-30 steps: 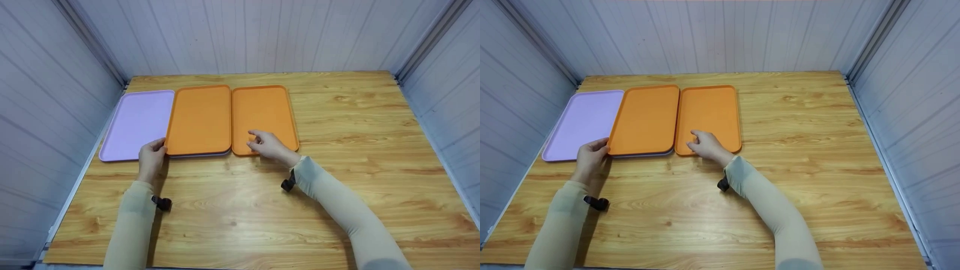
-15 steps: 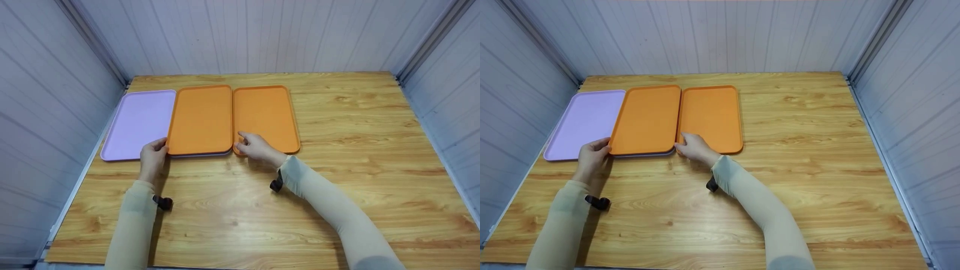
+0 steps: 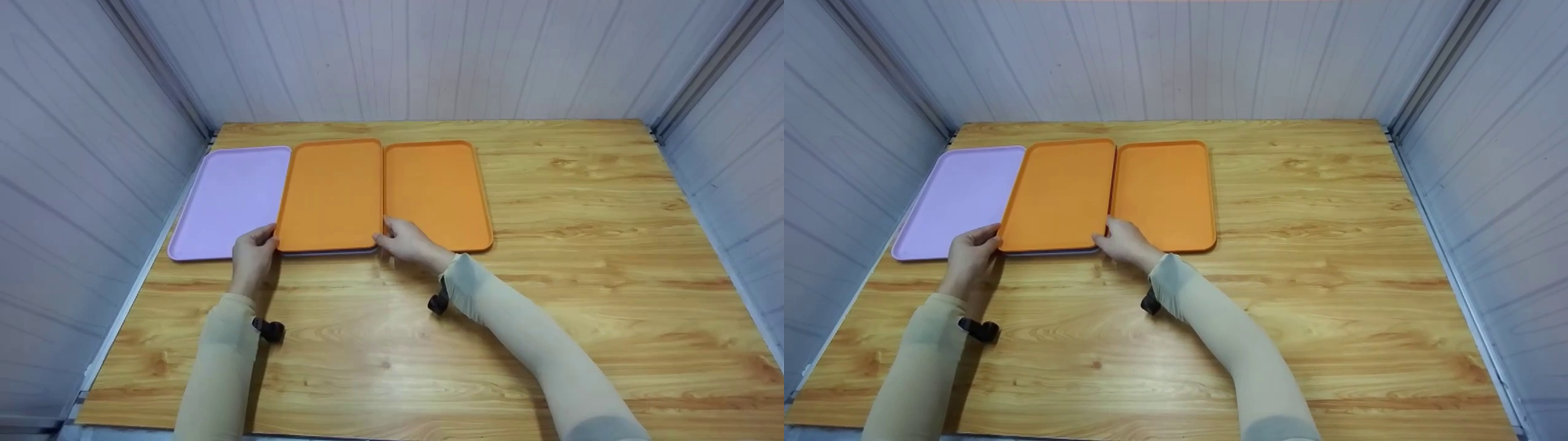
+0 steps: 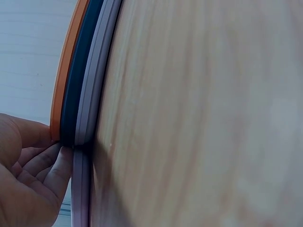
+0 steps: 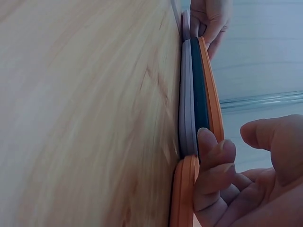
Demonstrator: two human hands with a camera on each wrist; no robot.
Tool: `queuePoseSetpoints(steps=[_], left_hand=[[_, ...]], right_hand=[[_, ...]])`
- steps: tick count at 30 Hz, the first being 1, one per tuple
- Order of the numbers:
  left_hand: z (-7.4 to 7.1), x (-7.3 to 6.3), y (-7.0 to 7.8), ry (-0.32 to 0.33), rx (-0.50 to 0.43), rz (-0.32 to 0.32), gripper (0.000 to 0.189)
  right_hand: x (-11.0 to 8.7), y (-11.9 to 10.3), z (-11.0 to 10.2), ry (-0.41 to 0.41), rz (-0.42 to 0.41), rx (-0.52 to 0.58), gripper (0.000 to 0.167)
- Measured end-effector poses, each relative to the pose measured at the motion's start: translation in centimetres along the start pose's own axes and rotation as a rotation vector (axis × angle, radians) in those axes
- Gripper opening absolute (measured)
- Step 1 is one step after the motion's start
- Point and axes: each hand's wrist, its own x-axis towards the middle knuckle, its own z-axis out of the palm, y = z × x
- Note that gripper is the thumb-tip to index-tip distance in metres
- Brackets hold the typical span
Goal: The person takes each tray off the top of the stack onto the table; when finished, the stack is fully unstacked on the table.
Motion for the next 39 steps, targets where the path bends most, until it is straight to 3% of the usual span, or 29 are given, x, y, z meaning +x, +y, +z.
queuePoseSetpoints(steps=[9,18,22,29,34,39], left_hand=[[0.2,0.2,0.1,-0.008,-0.011,-0.018,0.039],[0.0,0.2,0.0,-0.009,-0.034,-0.014,0.040],[0.0,0.1,0.0,-0.004,-0.024,-0.005,0.039],[0.3,0.2,-0.1,0.029,-0.001,-0.016,0.038],[0.3,0.2,-0.1,0.053,0.015,-0.025,0.035],[0.2,0.2,-0.1,0.037,0.005,-0.040,0.035]], right_hand=[[0.8,-0.4,0.5,0.049,0.059,-0.028,0.073],[1.5,-1.0,1.3,0.162,0.099,-0.211,0.066],[1.7,-1.2,1.6,0.192,0.133,-0.222,0.062],[1.9,-1.3,1.7,0.202,0.134,-0.193,0.060],[1.8,-1.1,1.4,0.195,0.114,-0.082,0.059],[1.8,-0.9,1.3,0.188,0.109,0.020,0.059]])
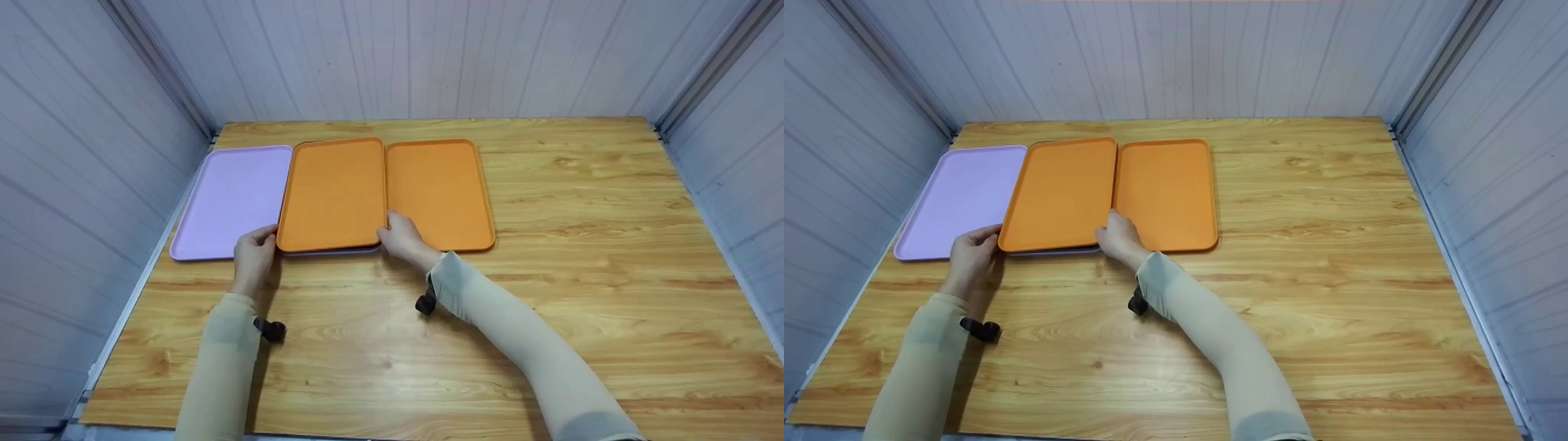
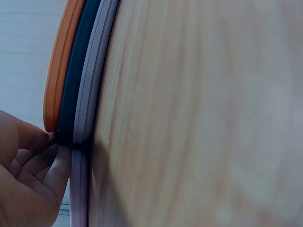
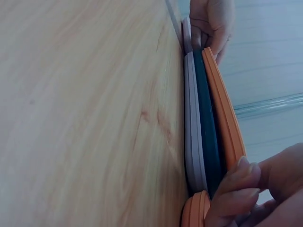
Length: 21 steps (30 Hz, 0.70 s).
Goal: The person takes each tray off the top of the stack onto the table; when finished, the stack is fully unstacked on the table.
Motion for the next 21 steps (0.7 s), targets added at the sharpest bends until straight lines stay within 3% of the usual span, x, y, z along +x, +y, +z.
queuePoseSetpoints(steps=[5,12,21], left_hand=[[0.0,0.1,0.0,-0.026,-0.023,-0.008,0.037],[0.1,-0.1,0.0,-0.017,0.045,0.032,0.037],[0.0,0.0,-0.2,-0.023,0.051,0.042,0.037]], right_hand=[[-0.3,0.2,-0.3,0.011,0.006,0.113,0.058],[-0.7,0.9,-0.7,0.036,-0.035,0.257,0.041],[-1.3,2.0,-1.6,0.024,-0.036,0.295,0.059]])
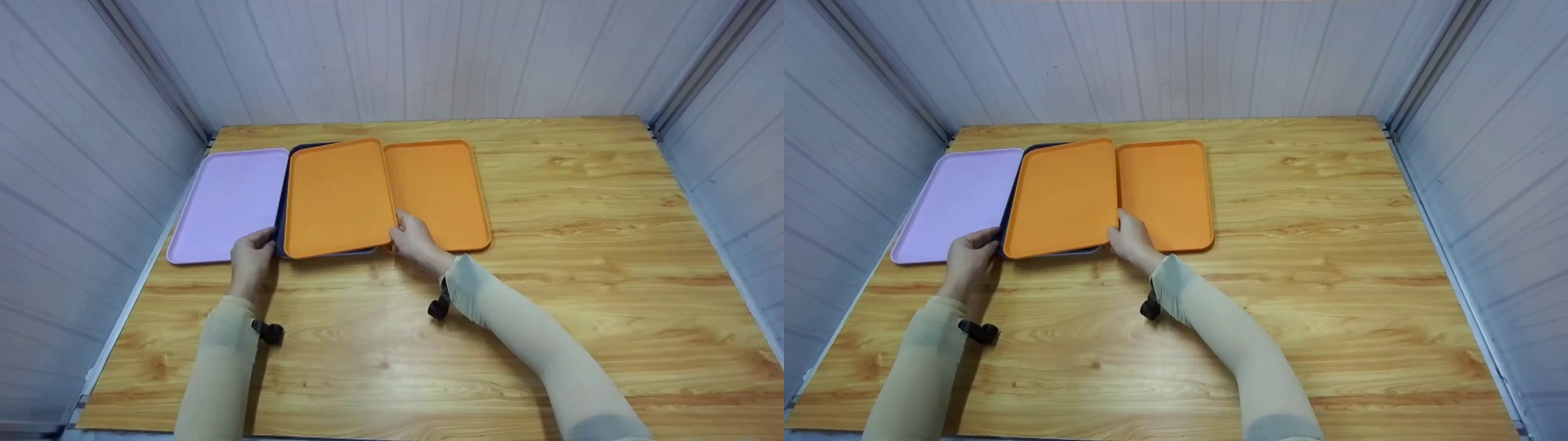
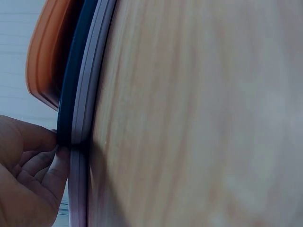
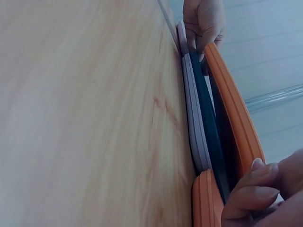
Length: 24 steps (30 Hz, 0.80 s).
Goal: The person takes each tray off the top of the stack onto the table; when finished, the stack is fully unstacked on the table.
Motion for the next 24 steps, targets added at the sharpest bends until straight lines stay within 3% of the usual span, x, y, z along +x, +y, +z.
queuePoseSetpoints(steps=[7,24], left_hand=[[-0.1,-0.1,0.1,-0.016,-0.029,-0.013,0.039],[-0.1,-0.1,0.2,-0.021,0.002,-0.004,0.039]], right_hand=[[-0.6,0.1,-1.1,-0.004,-0.002,0.016,0.059],[-1.9,0.4,-3.6,0.001,-0.011,0.061,0.059]])
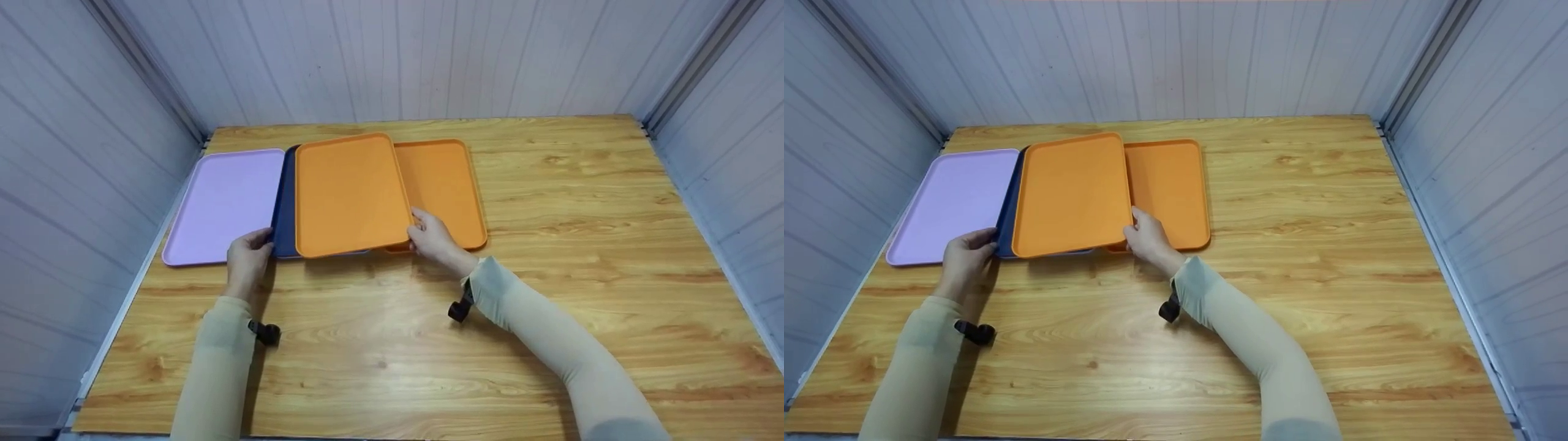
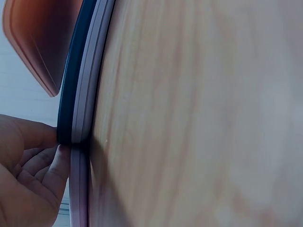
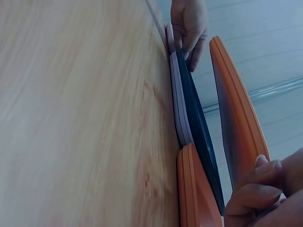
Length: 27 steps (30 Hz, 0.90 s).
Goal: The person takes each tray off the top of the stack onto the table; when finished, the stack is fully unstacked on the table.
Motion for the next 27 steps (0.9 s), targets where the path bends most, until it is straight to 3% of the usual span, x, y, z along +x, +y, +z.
queuePoseSetpoints(steps=[27], left_hand=[[-0.1,-0.1,0.2,-0.012,0.028,-0.063,0.040]], right_hand=[[-2.4,1.3,-7.1,0.070,-0.021,0.160,0.060]])
